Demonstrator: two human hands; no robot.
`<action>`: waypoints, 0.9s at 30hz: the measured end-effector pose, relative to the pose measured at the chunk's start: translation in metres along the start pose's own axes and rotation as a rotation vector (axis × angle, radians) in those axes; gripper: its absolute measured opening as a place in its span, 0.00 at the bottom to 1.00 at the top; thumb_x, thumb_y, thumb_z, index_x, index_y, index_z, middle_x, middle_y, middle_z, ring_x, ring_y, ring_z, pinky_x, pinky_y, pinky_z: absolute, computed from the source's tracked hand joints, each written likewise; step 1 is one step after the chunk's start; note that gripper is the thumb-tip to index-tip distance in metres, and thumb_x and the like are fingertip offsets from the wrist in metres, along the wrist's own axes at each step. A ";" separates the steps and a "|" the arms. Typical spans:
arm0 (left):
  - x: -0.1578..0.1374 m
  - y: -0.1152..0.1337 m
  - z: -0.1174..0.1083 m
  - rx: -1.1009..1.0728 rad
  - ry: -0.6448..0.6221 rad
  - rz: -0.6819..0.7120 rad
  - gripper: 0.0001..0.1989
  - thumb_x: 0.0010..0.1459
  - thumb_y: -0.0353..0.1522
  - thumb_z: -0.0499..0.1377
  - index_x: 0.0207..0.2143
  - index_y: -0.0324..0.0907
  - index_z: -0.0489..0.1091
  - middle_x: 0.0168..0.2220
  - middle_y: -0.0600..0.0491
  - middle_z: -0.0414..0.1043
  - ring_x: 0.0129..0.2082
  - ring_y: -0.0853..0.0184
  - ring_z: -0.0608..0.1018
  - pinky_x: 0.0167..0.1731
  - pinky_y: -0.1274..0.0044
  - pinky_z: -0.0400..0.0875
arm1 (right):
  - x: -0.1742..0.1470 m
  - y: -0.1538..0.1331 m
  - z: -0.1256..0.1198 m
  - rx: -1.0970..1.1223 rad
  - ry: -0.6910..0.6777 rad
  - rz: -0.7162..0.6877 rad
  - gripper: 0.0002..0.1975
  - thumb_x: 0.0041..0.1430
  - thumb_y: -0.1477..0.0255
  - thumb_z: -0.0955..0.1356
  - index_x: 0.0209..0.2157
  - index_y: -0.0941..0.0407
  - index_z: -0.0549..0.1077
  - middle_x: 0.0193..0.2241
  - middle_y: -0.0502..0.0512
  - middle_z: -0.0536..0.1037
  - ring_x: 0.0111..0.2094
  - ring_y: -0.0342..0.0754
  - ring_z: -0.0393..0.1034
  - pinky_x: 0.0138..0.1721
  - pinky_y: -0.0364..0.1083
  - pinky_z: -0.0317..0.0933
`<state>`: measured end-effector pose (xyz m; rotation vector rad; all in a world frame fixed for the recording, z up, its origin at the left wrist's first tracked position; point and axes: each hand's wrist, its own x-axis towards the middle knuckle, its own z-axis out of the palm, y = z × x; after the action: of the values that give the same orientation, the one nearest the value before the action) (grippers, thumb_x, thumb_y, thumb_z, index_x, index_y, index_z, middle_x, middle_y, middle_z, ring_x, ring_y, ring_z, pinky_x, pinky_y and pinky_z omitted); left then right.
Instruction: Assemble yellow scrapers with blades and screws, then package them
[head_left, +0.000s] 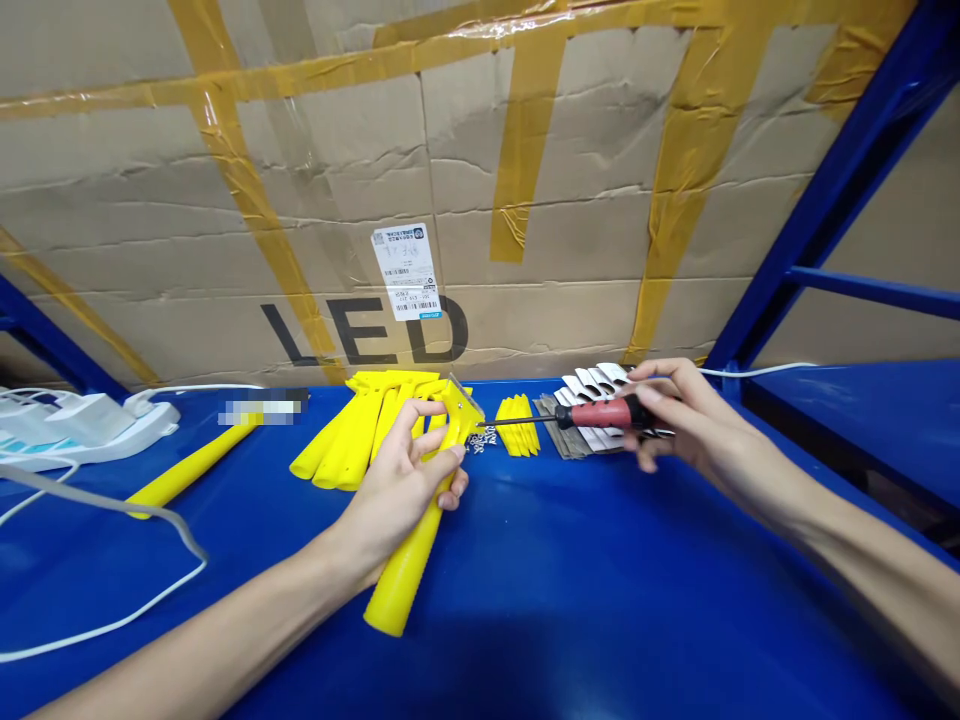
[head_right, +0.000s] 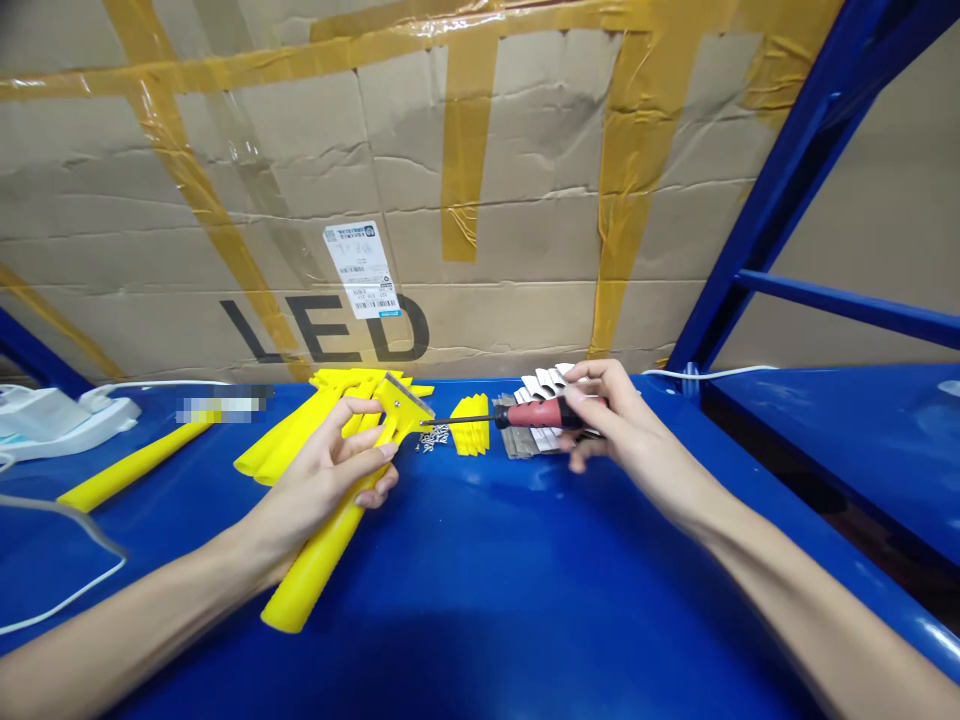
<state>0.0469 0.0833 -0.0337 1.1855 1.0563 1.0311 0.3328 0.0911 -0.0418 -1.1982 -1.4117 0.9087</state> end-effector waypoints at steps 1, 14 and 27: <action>0.000 0.000 0.000 -0.001 0.002 -0.003 0.20 0.57 0.30 0.63 0.47 0.47 0.56 0.29 0.59 0.64 0.22 0.75 0.69 0.22 0.82 0.62 | 0.000 0.000 0.000 0.051 -0.044 -0.028 0.22 0.57 0.53 0.72 0.45 0.50 0.66 0.35 0.52 0.74 0.30 0.47 0.72 0.26 0.46 0.69; 0.001 0.000 -0.002 -0.048 0.012 0.032 0.22 0.55 0.31 0.65 0.46 0.48 0.56 0.28 0.59 0.65 0.23 0.74 0.69 0.21 0.83 0.61 | -0.001 0.005 0.004 -0.067 -0.048 -0.115 0.20 0.62 0.52 0.69 0.43 0.51 0.63 0.24 0.46 0.68 0.20 0.42 0.63 0.21 0.43 0.61; 0.002 0.001 -0.005 -0.026 0.018 0.047 0.23 0.55 0.31 0.66 0.47 0.47 0.56 0.33 0.57 0.65 0.23 0.75 0.70 0.20 0.82 0.62 | -0.003 0.008 0.009 -0.152 -0.035 -0.063 0.19 0.67 0.51 0.62 0.42 0.53 0.65 0.21 0.45 0.67 0.15 0.39 0.59 0.16 0.41 0.54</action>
<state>0.0427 0.0867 -0.0331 1.1867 1.0301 1.0911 0.3252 0.0907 -0.0521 -1.2485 -1.5604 0.7933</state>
